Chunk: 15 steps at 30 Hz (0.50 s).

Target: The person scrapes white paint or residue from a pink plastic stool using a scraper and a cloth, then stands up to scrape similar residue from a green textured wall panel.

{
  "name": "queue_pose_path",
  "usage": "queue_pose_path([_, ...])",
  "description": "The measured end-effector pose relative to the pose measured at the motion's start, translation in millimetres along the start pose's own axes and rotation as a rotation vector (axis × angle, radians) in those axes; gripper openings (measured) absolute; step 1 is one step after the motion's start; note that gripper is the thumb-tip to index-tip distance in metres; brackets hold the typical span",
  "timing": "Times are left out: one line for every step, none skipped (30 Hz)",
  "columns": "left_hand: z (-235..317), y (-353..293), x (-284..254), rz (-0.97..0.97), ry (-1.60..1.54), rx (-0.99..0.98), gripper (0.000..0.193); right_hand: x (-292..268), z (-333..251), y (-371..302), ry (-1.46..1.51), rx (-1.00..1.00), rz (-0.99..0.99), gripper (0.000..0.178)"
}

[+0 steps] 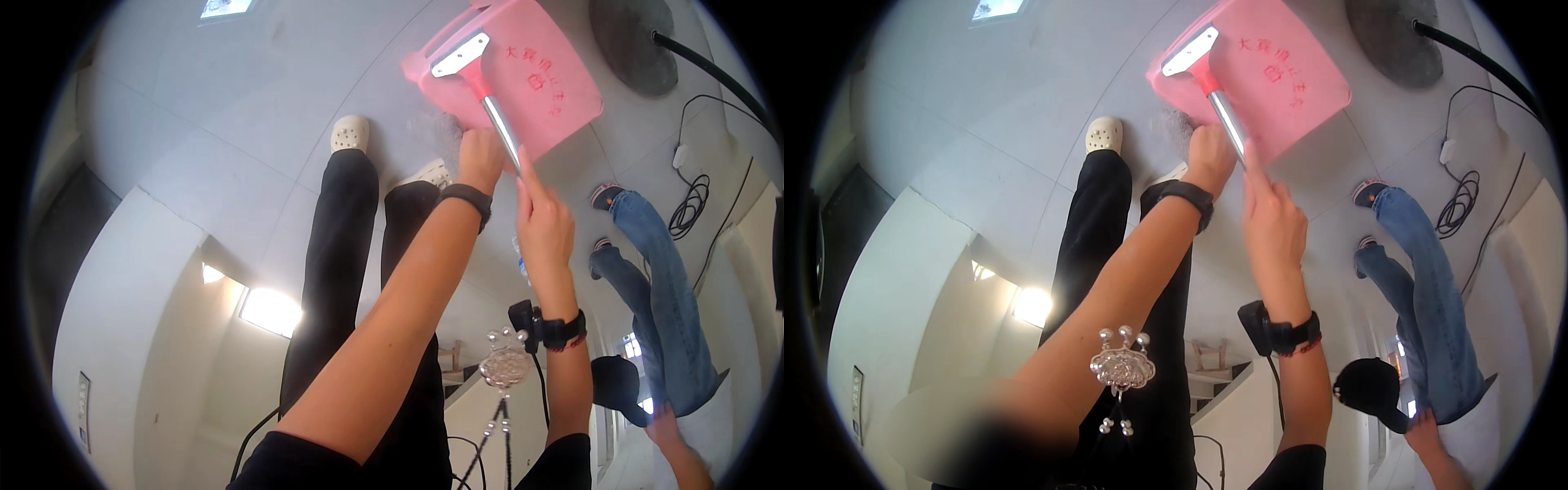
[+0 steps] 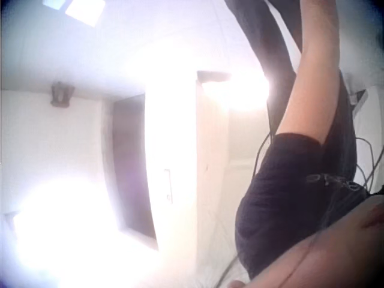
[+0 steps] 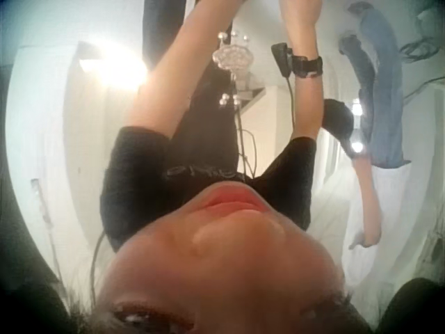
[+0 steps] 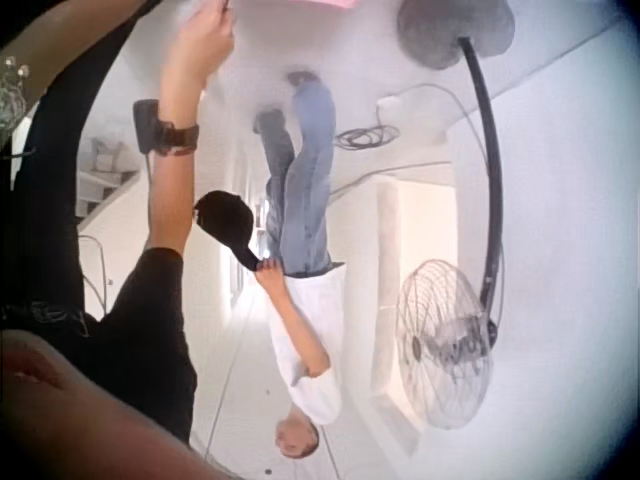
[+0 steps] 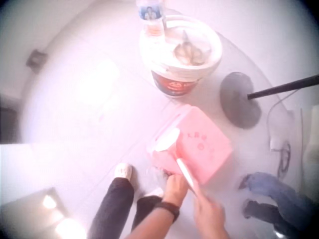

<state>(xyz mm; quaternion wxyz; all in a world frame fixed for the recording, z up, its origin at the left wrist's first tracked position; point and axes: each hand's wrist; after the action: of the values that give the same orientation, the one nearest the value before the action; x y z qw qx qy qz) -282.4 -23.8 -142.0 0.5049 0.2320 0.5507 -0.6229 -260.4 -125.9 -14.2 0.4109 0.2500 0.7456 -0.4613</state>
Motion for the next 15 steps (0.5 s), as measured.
queue_pose_path([2.2, 0.5, 0.8, 0.002, -0.044, -0.031, 0.009, -2.2, -0.2, -1.4, -0.002, 0.022, -0.025, 0.046])
queue_pose_path([2.2, 0.8, 1.5, 0.038, -0.111, -0.046, 0.008, -3.9, -1.4, -2.9, -0.027, 0.076, -0.058, 0.046])
queue_pose_path([2.8, 0.2, 3.2, 0.007, -0.084, -0.061, 0.008, -5.4, -1.2, -5.4, -0.002, 0.044, -0.046, 0.046])
queue_pose_path([2.1, -0.3, 5.0, 0.027, -0.106, -0.093, 0.009, -6.3, -1.6, -7.5, 0.007, 0.056, -0.033, 0.046])
queue_pose_path([1.8, -2.3, 7.3, 0.038, -0.131, -0.133, 0.009, -6.9, -1.3, -10.8, -0.022, 0.128, -0.081, 0.046])
queue_pose_path([2.1, -3.5, 8.9, 0.030, -0.129, -0.136, 0.009, -8.2, -0.5, -12.6, 0.019, 0.068, -0.038, 0.046])
queue_pose_path([2.2, -5.3, 10.5, 0.064, -0.150, -0.129, 0.010, -8.5, 0.1, -14.4, 0.014, 0.068, -0.033, 0.046])
queue_pose_path([2.8, -6.3, 11.4, 0.030, -0.169, -0.140, 0.011, -9.6, 1.4, -15.2, 0.057, -0.002, 0.000, 0.047])
queue_pose_path([3.3, -7.2, 12.4, 0.110, -0.168, -0.124, 0.011, -9.5, 2.3, -15.5, 0.008, 0.060, -0.017, 0.047])
queue_pose_path([4.2, -8.3, 12.7, 0.109, -0.168, -0.156, 0.010, -9.3, 3.0, -15.1, 0.006, 0.058, -0.035, 0.047])
queue_pose_path([4.7, -8.4, 12.9, 0.113, -0.193, -0.165, 0.010, -9.2, 3.8, -14.0, -0.016, 0.078, -0.046, 0.047])
queue_pose_path([4.8, -8.9, 12.6, 0.119, -0.172, -0.186, 0.010, -8.3, 3.7, -12.9, -0.003, 0.053, -0.041, 0.047])
queue_pose_path([4.8, -8.7, 11.8, 0.068, -0.147, -0.171, 0.007, -8.0, 3.5, -11.2, -0.017, 0.056, -0.041, 0.047])
queue_pose_path([4.3, -9.2, 10.8, -0.006, -0.124, -0.154, 0.015, -7.1, 2.3, -10.6, -0.064, 0.117, -0.102, 0.047])
queue_pose_path([3.3, -8.8, 9.5, 0.010, -0.116, -0.154, 0.015, -7.3, 1.4, -9.2, -0.022, 0.064, -0.044, 0.047])
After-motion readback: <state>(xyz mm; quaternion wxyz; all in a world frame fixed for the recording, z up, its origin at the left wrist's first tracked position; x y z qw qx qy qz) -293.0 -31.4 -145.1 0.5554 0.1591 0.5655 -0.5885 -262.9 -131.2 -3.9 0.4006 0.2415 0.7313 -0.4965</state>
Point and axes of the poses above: each hand's wrist, its own y-axis towards the middle knuckle, its own x-axis out of the palm, z = x × y, and after that the axes turned 1 degree about x, right-handed
